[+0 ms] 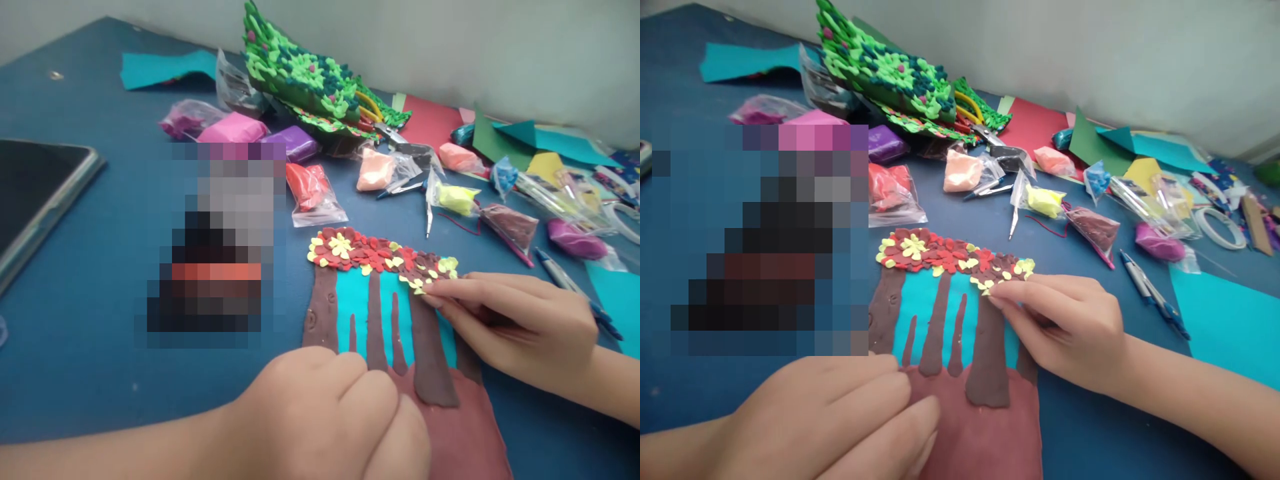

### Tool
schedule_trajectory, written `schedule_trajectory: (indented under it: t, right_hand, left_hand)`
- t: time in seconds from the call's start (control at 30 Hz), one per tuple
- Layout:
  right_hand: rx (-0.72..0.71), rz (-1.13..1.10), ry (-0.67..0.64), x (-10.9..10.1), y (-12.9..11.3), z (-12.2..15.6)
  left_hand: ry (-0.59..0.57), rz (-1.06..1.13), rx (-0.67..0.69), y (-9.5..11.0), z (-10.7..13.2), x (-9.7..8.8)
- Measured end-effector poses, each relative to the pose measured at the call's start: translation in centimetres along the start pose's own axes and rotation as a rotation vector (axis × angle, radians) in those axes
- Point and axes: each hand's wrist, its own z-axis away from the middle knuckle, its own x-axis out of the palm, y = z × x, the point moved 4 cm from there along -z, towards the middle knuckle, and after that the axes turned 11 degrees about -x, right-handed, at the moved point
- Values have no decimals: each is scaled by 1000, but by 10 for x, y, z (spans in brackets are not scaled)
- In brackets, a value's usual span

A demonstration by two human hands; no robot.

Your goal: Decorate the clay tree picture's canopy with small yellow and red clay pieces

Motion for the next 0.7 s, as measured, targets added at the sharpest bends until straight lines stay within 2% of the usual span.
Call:
schedule_trajectory:
  t: [0.3, 0.43, 0.53, 0.7]
  right_hand:
    - [0, 19, 19, 1, -1, 1]
    - [4, 28, 23, 2, -3, 1]
    - [8, 38, 31, 2, -2, 2]
    - [-128, 46, -35, 3, -3, 2]
  left_hand:
    - [28, -19, -51, 0, 2, 3]
    - [-28, 13, 8, 0, 1, 4]
    - [-14, 18, 25, -1, 1, 2]
    - [-22, 8, 27, -2, 0, 1]
